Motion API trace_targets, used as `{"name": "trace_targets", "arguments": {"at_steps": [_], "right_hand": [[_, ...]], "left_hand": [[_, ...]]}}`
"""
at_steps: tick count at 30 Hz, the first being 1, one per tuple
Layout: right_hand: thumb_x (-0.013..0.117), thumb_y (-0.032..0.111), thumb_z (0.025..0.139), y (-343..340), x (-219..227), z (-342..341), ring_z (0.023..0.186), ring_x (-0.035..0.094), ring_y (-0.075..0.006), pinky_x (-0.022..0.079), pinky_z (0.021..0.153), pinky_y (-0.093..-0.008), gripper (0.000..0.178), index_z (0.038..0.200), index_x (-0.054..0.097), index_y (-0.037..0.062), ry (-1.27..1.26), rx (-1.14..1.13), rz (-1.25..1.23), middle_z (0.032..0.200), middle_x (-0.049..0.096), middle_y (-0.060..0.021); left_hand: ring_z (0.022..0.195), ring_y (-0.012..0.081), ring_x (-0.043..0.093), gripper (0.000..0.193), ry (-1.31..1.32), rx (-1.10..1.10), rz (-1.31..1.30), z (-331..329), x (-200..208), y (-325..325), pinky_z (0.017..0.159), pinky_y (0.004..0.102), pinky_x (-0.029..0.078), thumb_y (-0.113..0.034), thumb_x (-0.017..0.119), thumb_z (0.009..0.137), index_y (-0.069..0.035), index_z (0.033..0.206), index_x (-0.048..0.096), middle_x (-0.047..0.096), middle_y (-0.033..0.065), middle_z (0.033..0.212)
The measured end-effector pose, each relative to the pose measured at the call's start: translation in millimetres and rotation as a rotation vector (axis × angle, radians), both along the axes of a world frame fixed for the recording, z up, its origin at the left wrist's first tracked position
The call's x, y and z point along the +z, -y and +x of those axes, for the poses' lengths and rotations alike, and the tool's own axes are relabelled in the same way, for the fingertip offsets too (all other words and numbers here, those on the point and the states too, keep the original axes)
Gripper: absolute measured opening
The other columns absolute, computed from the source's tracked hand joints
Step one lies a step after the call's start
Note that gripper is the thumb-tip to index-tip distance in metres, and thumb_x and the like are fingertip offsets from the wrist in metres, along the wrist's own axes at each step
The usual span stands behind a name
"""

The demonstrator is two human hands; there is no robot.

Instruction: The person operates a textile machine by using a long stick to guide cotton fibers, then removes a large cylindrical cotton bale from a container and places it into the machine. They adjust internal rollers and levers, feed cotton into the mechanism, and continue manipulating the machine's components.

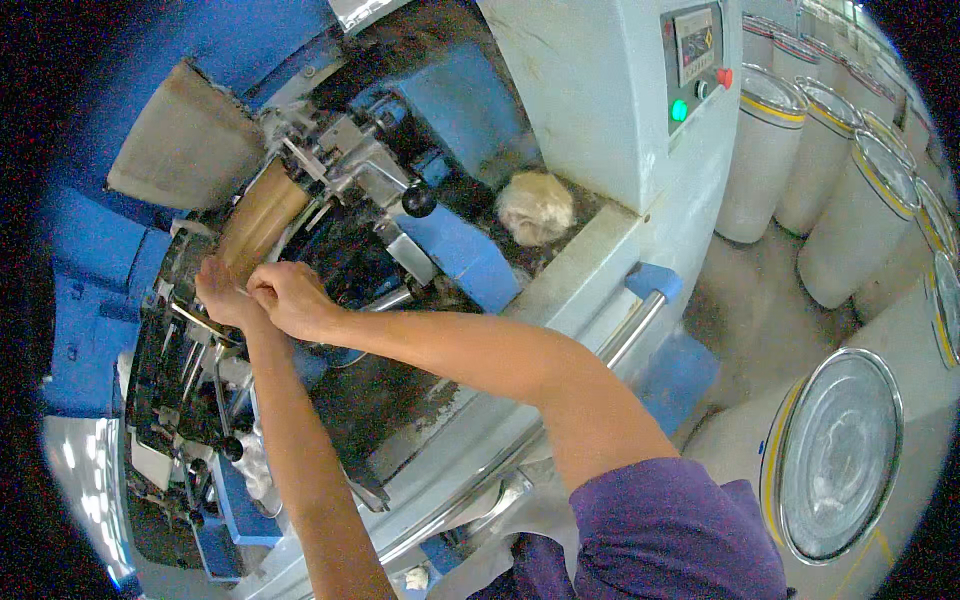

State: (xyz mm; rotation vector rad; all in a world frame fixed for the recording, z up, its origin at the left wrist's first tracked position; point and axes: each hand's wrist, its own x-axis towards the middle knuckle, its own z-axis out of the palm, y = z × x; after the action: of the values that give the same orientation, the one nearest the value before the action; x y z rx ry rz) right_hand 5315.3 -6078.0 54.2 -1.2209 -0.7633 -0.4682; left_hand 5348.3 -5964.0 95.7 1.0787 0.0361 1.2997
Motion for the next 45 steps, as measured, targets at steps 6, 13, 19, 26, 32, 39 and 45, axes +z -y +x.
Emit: {"name": "trace_targets", "arguments": {"at_steps": [6, 13, 19, 26, 32, 39, 45], "right_hand": [[0.058, 0.005, 0.080, 1.4, 0.5, 11.6, 0.076, 0.062, -0.0342, 0.048, 0.067, -0.0405, 0.008, 0.086, 0.057, -0.0013, 0.096, -0.075, -0.106, 0.079, 0.063, -0.0165], [0.059, 0.007, 0.084, 9.8, 5.3, 21.9, 0.085, 0.059, -0.0305, 0.047, 0.073, -0.0374, 0.008, 0.090, 0.060, 0.0004, 0.270, -0.218, 0.123, 0.088, 0.062, -0.0146], [0.054, 0.007, 0.091, 24.5, 8.0, 32.9, 0.062, 0.047, -0.0038, 0.040, 0.054, -0.0215, 0.011, 0.094, 0.059, -0.0019, -0.080, -0.025, 0.066, 0.098, 0.067, -0.0075], [0.052, 0.002, 0.091, 25.0, 3.9, 32.7, 0.061, 0.043, -0.0020, 0.037, 0.052, -0.0202, 0.007, 0.093, 0.057, -0.0018, -0.016, 0.043, 0.055, 0.099, 0.067, -0.0071], [0.054, 0.003, 0.091, 18.6, -5.2, 33.3, 0.079, 0.056, -0.0091, 0.046, 0.064, -0.0258, 0.006, 0.090, 0.057, -0.0017, 0.001, 0.046, 0.045, 0.096, 0.066, -0.0079], [0.058, 0.001, 0.084, 12.8, -16.6, 20.2, 0.087, 0.060, -0.0253, 0.051, 0.069, -0.0329, 0.009, 0.092, 0.062, 0.0003, 0.174, -0.082, 0.017, 0.096, 0.061, -0.0125], [0.061, 0.005, 0.076, 14.6, -9.1, 16.1, 0.094, 0.053, -0.0326, 0.042, 0.084, -0.0413, 0.007, 0.080, 0.057, 0.0046, 0.285, -0.156, 0.112, 0.097, 0.060, -0.0110]], "left_hand": [[0.096, 0.0215, 0.058, 0.031, -0.100, -0.070, -0.033, 2.7, -25.5, -14.9, 0.084, 0.0334, 0.047, -0.023, 0.043, 0.092, 0.003, 0.097, 0.059, 0.060, 0.0141, 0.098], [0.108, 0.0319, 0.055, 0.039, -0.283, -0.623, -0.410, 30.6, -48.9, -35.5, 0.096, 0.0486, 0.044, -0.022, 0.035, 0.094, 0.001, 0.124, 0.044, 0.055, 0.0181, 0.115], [0.117, 0.0308, 0.048, 0.037, -0.019, -0.737, -0.806, 69.5, -47.3, -54.5, 0.100, 0.0517, 0.040, -0.028, 0.041, 0.097, -0.005, 0.124, 0.049, 0.052, 0.0149, 0.124], [0.114, 0.0312, 0.048, 0.034, 0.113, -0.703, -0.766, 68.4, -61.8, -55.5, 0.102, 0.0514, 0.037, -0.024, 0.044, 0.094, -0.005, 0.122, 0.049, 0.051, 0.0147, 0.121], [0.108, 0.0292, 0.052, 0.031, 0.154, -0.710, -0.697, 76.6, -74.0, -65.8, 0.098, 0.0498, 0.040, -0.023, 0.047, 0.091, -0.005, 0.116, 0.054, 0.055, 0.0143, 0.115], [0.105, 0.0326, 0.054, 0.039, -0.249, -0.464, -0.109, 71.2, -88.3, -74.5, 0.094, 0.0482, 0.043, -0.026, 0.033, 0.094, -0.001, 0.117, 0.052, 0.056, 0.0164, 0.115], [0.100, 0.0280, 0.056, 0.042, -0.243, -0.689, -0.252, 25.4, -54.7, -25.5, 0.086, 0.0425, 0.050, -0.033, 0.032, 0.096, -0.001, 0.118, 0.047, 0.056, 0.0158, 0.110]]}}
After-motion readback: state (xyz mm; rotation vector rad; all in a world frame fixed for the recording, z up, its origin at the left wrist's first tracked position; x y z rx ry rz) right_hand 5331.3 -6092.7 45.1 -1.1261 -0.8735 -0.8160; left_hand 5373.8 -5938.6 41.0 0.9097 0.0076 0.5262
